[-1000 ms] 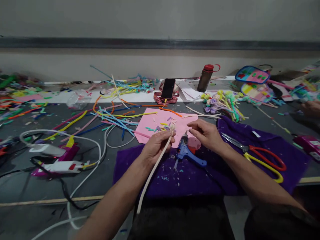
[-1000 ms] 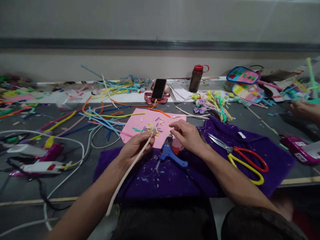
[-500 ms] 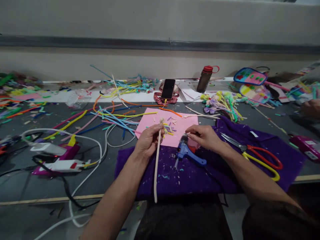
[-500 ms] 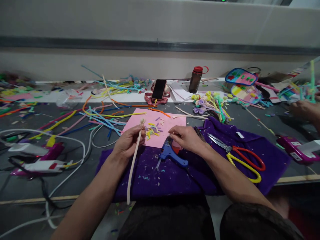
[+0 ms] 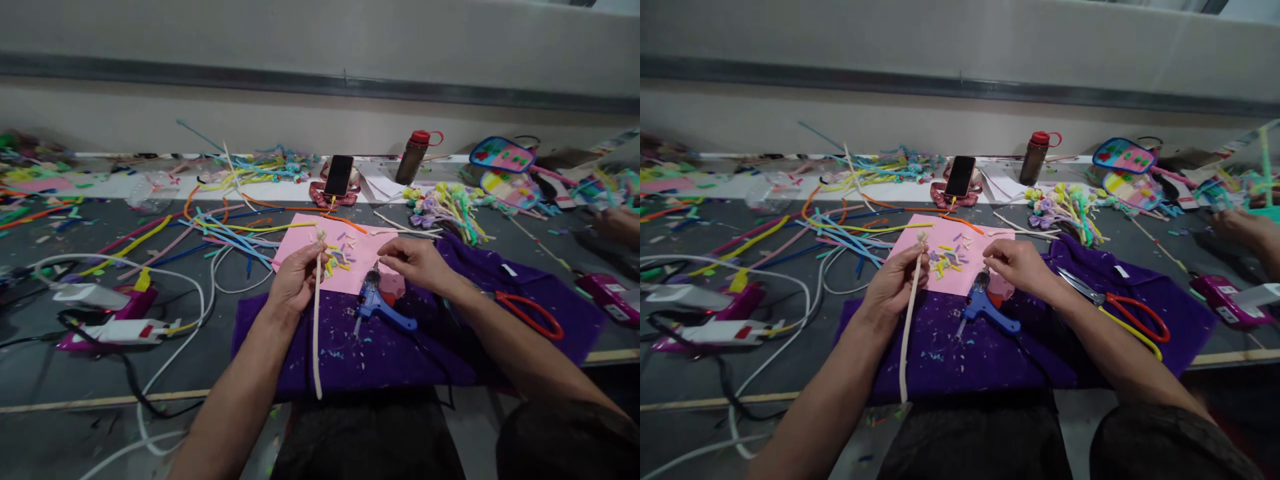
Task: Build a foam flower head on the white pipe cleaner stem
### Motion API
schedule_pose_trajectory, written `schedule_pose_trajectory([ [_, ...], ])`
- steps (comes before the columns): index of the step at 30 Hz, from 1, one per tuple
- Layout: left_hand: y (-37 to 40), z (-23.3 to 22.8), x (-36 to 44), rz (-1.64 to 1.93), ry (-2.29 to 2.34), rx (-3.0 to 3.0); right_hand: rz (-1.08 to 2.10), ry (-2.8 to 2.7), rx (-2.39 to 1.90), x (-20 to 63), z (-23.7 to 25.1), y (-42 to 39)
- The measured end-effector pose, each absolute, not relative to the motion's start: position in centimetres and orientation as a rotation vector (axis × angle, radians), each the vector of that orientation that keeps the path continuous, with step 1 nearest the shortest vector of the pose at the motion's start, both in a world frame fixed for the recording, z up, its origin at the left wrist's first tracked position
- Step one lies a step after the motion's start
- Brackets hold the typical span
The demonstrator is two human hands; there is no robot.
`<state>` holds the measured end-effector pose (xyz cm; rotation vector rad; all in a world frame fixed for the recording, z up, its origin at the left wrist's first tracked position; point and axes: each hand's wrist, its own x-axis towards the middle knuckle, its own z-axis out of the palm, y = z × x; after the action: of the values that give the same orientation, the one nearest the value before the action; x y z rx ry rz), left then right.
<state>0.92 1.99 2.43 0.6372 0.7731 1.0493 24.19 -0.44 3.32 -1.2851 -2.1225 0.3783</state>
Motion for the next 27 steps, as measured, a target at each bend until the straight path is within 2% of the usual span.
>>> schedule_pose_trajectory([
  [5,2.0,2.5,0.5,1.089,0.777,0.647,0.21,-2.215,-1.378,23.4,4.8,0.9],
  [10,2.1,2.7,-0.1,1.138,0.741,0.664,0.051,-2.304,-1.394,21.9,3.6,3.2],
  [16,1.9,3.3,-0.5,1.114,0.725,0.654,-0.103,-2.247,-1.656,21.7,3.1,5.5],
  [27,2.0,2.7,-0.2,1.076,0.74,0.692,-0.051,-2.508,-1.771,19.6,1.8,8.9],
])
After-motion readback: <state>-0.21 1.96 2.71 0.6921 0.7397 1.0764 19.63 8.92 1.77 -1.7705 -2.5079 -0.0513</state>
